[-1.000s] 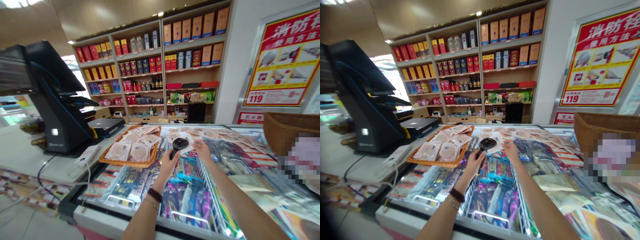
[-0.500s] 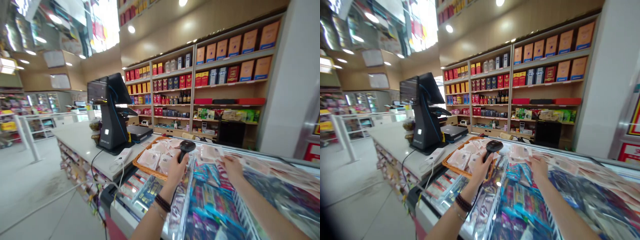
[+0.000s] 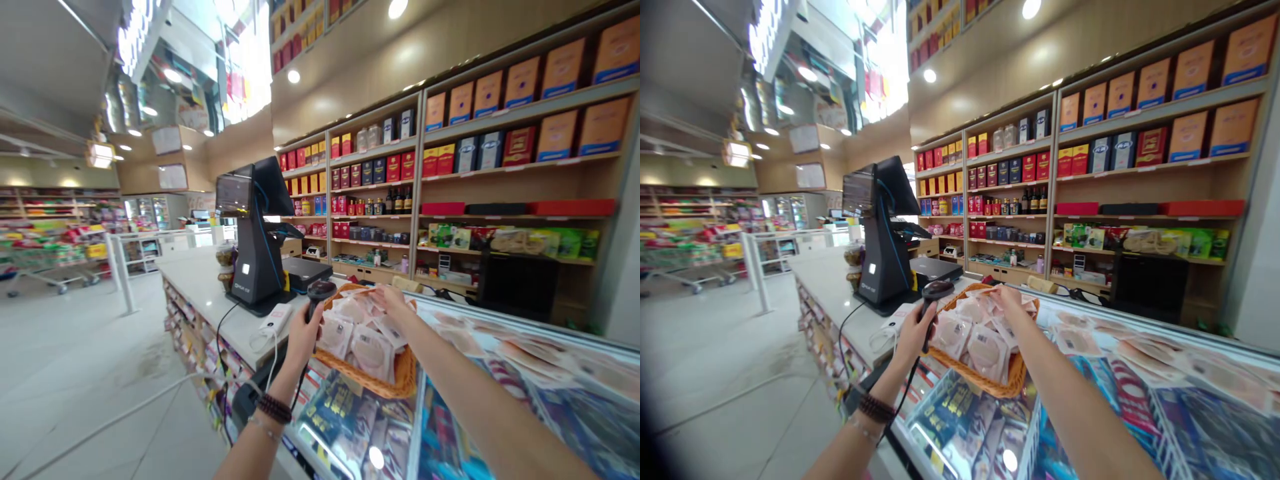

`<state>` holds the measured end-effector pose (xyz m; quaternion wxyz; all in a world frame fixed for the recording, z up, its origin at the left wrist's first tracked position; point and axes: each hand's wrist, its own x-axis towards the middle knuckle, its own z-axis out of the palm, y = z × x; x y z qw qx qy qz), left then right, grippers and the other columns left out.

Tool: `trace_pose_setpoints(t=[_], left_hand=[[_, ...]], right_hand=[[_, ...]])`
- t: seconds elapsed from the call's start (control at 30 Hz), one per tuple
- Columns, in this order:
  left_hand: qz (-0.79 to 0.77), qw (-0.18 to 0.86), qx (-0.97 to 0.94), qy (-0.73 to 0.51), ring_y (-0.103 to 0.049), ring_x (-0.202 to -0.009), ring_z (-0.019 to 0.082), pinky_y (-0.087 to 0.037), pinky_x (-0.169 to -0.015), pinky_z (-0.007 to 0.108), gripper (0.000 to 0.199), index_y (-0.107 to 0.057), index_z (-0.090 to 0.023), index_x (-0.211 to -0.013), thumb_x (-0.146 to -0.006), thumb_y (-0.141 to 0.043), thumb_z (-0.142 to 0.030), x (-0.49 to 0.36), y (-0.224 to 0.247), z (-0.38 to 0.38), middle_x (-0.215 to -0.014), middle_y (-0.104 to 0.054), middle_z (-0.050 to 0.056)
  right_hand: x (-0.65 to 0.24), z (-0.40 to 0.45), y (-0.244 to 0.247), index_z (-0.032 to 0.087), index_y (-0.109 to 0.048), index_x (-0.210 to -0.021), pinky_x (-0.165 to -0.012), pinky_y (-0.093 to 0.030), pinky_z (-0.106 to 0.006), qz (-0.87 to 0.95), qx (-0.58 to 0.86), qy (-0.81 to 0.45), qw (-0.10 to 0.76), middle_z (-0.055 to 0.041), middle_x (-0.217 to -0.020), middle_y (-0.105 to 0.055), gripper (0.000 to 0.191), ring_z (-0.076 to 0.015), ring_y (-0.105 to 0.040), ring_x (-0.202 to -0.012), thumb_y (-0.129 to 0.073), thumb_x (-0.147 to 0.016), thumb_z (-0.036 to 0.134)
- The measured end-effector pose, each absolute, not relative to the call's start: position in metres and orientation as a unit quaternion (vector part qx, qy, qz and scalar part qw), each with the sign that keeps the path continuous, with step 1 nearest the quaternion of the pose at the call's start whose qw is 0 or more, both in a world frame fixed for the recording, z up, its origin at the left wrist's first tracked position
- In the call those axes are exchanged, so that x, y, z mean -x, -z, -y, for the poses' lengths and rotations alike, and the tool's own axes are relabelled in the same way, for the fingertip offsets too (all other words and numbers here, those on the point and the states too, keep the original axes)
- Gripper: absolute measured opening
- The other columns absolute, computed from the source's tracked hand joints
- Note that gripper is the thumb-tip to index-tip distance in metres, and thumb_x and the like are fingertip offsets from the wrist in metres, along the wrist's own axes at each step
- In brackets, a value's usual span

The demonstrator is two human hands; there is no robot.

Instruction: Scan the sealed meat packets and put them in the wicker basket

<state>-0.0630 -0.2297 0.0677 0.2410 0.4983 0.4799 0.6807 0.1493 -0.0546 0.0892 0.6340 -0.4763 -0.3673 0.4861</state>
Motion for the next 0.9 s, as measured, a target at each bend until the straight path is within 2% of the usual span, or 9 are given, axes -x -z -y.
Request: trace_pose_setpoints(t=[0.2, 0.37, 0.47, 0.6, 0.7, 0.8, 0.9], left_hand=[[-0.494, 0.238, -0.496, -0.673, -0.051, -0.044, 0.013, -0.037, -0.045, 0.024, 0.073, -0.061, -0.024, -0.074, -0.079, -0.072, -0.096, 0.064, -0.056, 0.238, -0.055, -0.054, -0.004], [-0.476, 0.268, -0.523, -0.654, -0.052, -0.045, 0.012, -0.038, -0.045, 0.024, 0.070, -0.059, -0.024, -0.074, -0.080, -0.074, -0.093, 0.034, -0.054, 0.243, -0.061, -0.060, -0.001], [-0.453, 0.300, -0.547, -0.638, -0.050, -0.043, 0.011, -0.038, -0.044, 0.024, 0.069, -0.060, -0.024, -0.073, -0.079, -0.077, -0.091, 0.006, -0.055, 0.244, -0.059, -0.059, -0.002], [-0.403, 0.361, -0.576, -0.612, -0.052, -0.043, 0.012, -0.039, -0.043, 0.024, 0.067, -0.061, -0.024, -0.076, -0.081, -0.080, -0.088, -0.042, -0.054, 0.246, -0.058, -0.059, -0.003], [-0.363, 0.411, -0.586, -0.597, -0.051, -0.041, 0.011, -0.037, -0.042, 0.024, 0.068, -0.059, -0.024, -0.077, -0.083, -0.078, -0.090, -0.084, -0.051, 0.248, -0.058, -0.059, -0.003], [-0.342, 0.434, -0.582, -0.597, -0.050, -0.042, 0.009, -0.035, -0.042, 0.023, 0.072, -0.060, -0.023, -0.077, -0.081, -0.078, -0.092, -0.127, -0.043, 0.249, -0.063, -0.061, -0.003], [-0.333, 0.469, -0.572, -0.585, -0.050, -0.042, 0.008, -0.034, -0.042, 0.023, 0.074, -0.060, -0.023, -0.078, -0.079, -0.079, -0.094, -0.166, -0.030, 0.248, -0.066, -0.062, -0.002]], right_hand=[[-0.173, 0.070, -0.063, 0.025, -0.076, -0.074, -0.067, -0.071, -0.028, 0.431, 0.476, -0.441, 0.627, -0.0065, -0.080, -0.086, 0.013, -0.0262, -0.089, -0.086, -0.084, -0.081, 0.020], [-0.251, 0.091, -0.041, 0.025, -0.078, -0.072, -0.085, -0.074, -0.034, 0.438, 0.489, -0.387, 0.648, -0.0057, -0.082, -0.087, 0.012, -0.0253, -0.089, -0.086, -0.083, -0.083, 0.023], [-0.311, 0.110, -0.030, 0.025, -0.077, -0.069, -0.090, -0.074, -0.038, 0.433, 0.542, -0.321, 0.645, -0.0072, -0.082, -0.088, 0.017, -0.0268, -0.089, -0.088, -0.078, -0.086, 0.025], [-0.389, 0.141, -0.017, 0.026, -0.077, -0.071, -0.087, -0.075, -0.040, 0.416, 0.584, -0.247, 0.652, -0.0085, -0.078, -0.086, 0.017, -0.0291, -0.088, -0.089, -0.078, -0.087, 0.031], [-0.438, 0.167, -0.011, 0.026, -0.082, -0.083, -0.085, -0.074, -0.041, 0.387, 0.619, -0.201, 0.653, -0.0075, -0.077, -0.085, 0.011, -0.0296, -0.087, -0.087, -0.080, -0.088, 0.036], [-0.477, 0.191, -0.009, 0.025, -0.084, -0.094, -0.094, -0.072, -0.047, 0.362, 0.681, -0.146, 0.620, -0.0060, -0.084, -0.087, 0.015, -0.0325, -0.086, -0.099, -0.076, -0.089, 0.037], [-0.500, 0.211, -0.004, 0.025, -0.081, -0.092, -0.108, -0.067, -0.052, 0.357, 0.726, -0.112, 0.577, -0.0066, -0.093, -0.088, 0.011, -0.0349, -0.084, -0.114, -0.073, -0.089, 0.030]])
